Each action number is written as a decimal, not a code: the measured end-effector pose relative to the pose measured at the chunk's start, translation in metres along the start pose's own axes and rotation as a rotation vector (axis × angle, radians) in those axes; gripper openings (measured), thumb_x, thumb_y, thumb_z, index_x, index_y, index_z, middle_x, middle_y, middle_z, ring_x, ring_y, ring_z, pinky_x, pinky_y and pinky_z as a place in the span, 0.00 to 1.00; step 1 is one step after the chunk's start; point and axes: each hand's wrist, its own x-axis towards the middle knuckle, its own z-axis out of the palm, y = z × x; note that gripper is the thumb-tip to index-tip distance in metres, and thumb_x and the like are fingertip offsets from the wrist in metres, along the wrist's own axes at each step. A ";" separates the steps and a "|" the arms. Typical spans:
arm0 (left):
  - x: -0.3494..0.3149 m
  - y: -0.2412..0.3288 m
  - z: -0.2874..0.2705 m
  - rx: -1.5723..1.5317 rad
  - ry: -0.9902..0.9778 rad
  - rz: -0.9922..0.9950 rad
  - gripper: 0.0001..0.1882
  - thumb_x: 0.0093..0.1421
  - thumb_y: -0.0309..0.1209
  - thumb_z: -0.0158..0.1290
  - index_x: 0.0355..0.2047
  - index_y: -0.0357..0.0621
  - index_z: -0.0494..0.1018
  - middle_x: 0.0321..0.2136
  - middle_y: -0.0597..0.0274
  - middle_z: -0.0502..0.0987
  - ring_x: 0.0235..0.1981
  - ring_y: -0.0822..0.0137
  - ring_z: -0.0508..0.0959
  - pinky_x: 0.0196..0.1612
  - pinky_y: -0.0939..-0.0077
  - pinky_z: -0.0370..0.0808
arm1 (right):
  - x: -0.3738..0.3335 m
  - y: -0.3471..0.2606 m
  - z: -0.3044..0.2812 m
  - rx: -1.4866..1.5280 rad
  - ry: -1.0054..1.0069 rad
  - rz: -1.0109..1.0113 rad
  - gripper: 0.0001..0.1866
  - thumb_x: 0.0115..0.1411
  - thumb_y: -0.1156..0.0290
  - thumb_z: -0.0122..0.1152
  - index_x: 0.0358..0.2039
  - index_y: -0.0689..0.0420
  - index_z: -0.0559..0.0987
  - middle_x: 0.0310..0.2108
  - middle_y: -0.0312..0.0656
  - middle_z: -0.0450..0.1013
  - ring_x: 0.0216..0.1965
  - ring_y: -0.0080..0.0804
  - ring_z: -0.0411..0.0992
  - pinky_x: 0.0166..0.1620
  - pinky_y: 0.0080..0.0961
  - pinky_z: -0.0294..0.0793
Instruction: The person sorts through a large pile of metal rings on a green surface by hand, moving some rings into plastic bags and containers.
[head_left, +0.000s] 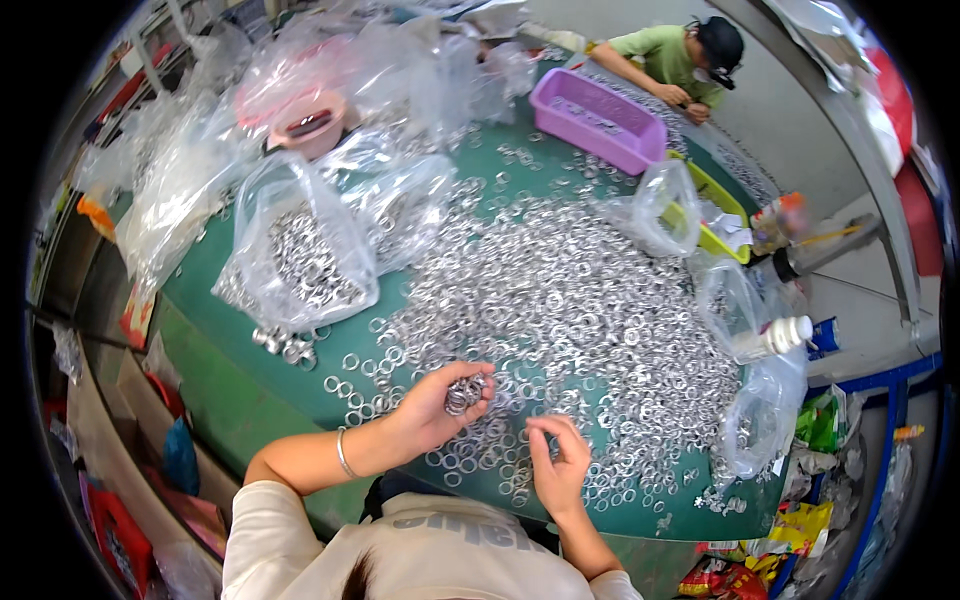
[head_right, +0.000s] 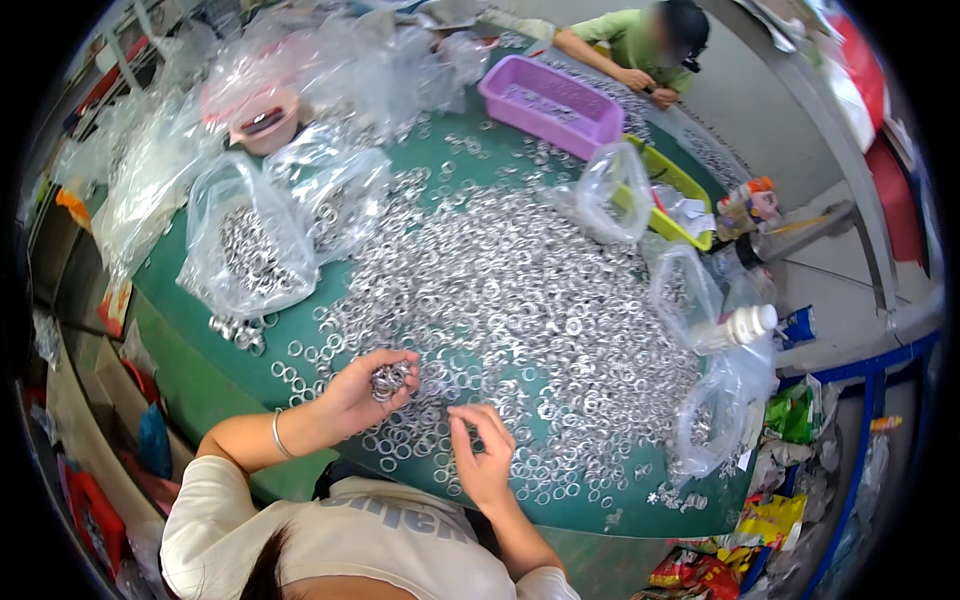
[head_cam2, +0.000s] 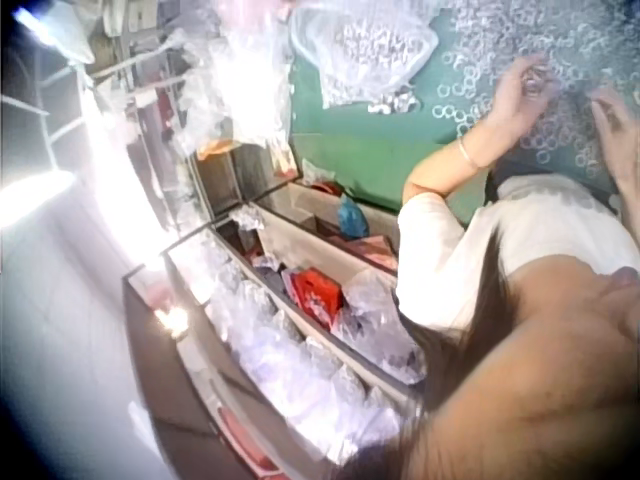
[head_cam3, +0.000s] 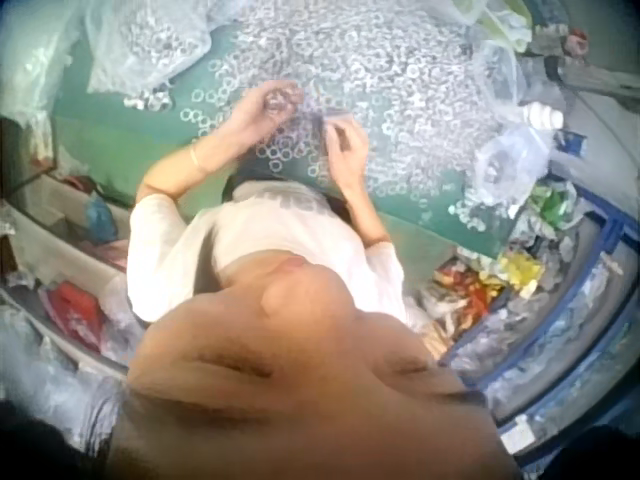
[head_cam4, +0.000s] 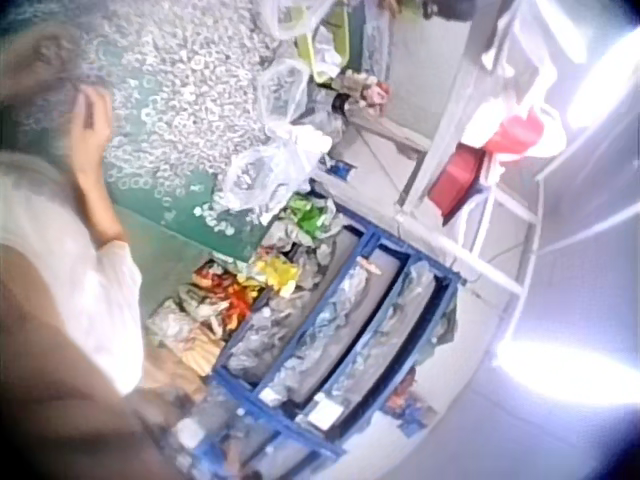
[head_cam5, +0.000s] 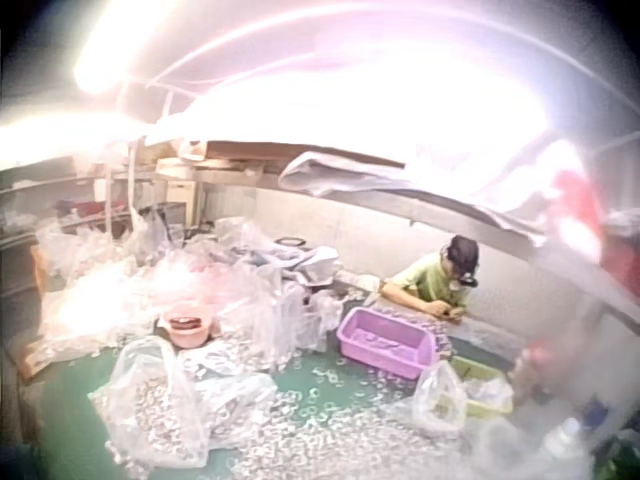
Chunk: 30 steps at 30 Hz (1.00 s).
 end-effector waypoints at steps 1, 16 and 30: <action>0.007 0.003 0.008 0.040 -0.046 -0.006 0.10 0.60 0.31 0.48 0.35 0.36 0.72 0.28 0.61 0.74 0.34 0.67 0.76 0.39 0.76 0.76 | -0.004 0.002 -0.008 0.019 -0.003 0.043 0.07 0.52 0.84 0.57 0.33 0.64 0.78 0.28 0.44 0.73 0.30 0.32 0.72 0.35 0.23 0.70; 0.137 -0.031 0.156 0.348 -0.049 -0.038 0.08 0.60 0.30 0.47 0.35 0.38 0.71 0.28 0.59 0.72 0.33 0.66 0.75 0.38 0.74 0.76 | -0.019 0.049 -0.085 0.088 0.107 0.200 0.06 0.55 0.80 0.57 0.34 0.63 0.78 0.28 0.43 0.74 0.27 0.29 0.73 0.32 0.21 0.72; 0.232 -0.113 0.294 0.422 -0.285 0.122 0.29 0.61 0.29 0.43 0.61 0.39 0.51 0.62 0.50 0.49 0.63 0.55 0.48 0.64 0.48 0.41 | -0.018 0.059 -0.109 0.035 0.198 0.157 0.06 0.53 0.81 0.57 0.33 0.63 0.78 0.28 0.44 0.74 0.29 0.32 0.73 0.33 0.23 0.70</action>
